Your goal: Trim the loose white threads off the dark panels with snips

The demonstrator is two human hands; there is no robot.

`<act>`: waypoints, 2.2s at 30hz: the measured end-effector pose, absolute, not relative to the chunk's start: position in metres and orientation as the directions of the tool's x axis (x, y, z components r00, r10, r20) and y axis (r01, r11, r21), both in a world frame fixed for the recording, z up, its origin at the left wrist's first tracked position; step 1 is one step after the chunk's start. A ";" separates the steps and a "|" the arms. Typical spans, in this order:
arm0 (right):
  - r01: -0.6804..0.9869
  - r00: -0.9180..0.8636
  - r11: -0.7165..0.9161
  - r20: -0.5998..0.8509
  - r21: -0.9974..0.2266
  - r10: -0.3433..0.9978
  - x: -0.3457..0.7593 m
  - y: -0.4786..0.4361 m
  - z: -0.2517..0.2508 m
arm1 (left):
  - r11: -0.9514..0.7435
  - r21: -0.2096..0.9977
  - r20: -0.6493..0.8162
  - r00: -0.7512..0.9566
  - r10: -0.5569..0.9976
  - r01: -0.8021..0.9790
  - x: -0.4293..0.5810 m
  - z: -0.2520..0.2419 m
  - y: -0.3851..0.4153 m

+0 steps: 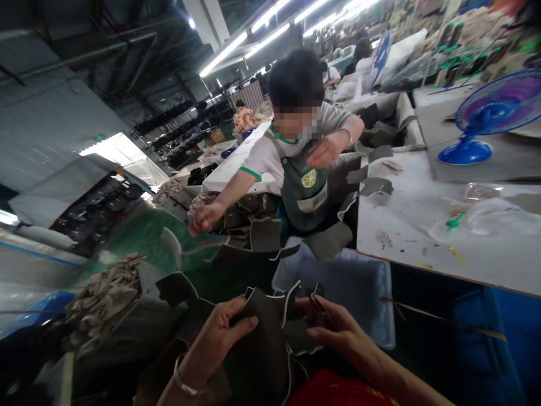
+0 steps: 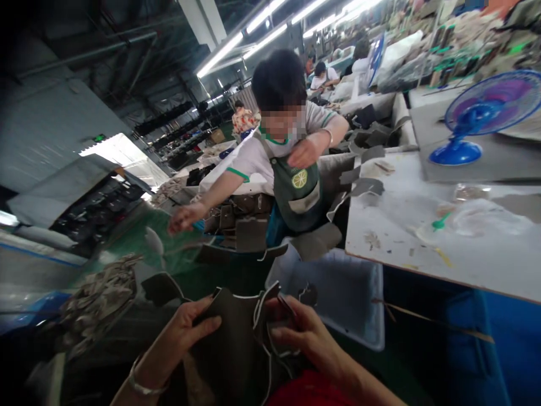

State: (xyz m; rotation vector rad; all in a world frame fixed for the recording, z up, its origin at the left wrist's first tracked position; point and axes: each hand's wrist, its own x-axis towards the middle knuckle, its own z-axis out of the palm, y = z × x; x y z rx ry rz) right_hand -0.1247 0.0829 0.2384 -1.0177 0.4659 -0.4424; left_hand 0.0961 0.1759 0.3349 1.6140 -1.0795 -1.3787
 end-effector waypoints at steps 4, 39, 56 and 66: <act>0.181 0.819 0.428 -0.105 -0.885 -0.564 -0.104 0.073 0.258 | -0.244 0.920 -0.279 -0.076 -0.957 -0.307 0.089 0.357 0.166; 0.228 0.756 0.472 -0.151 -0.852 -0.638 -0.092 0.026 0.251 | -0.256 0.946 -0.312 -0.336 -0.889 -0.201 0.090 0.308 0.059; 0.362 0.239 0.613 -0.566 -0.702 -0.789 -0.127 0.010 0.213 | -0.451 0.756 -0.418 -0.181 -0.890 0.475 0.023 0.187 0.120; 0.109 0.148 0.731 -0.716 -0.674 -0.682 -0.210 0.044 0.182 | -0.667 0.668 -0.575 -0.341 -0.744 0.328 -0.015 0.195 0.099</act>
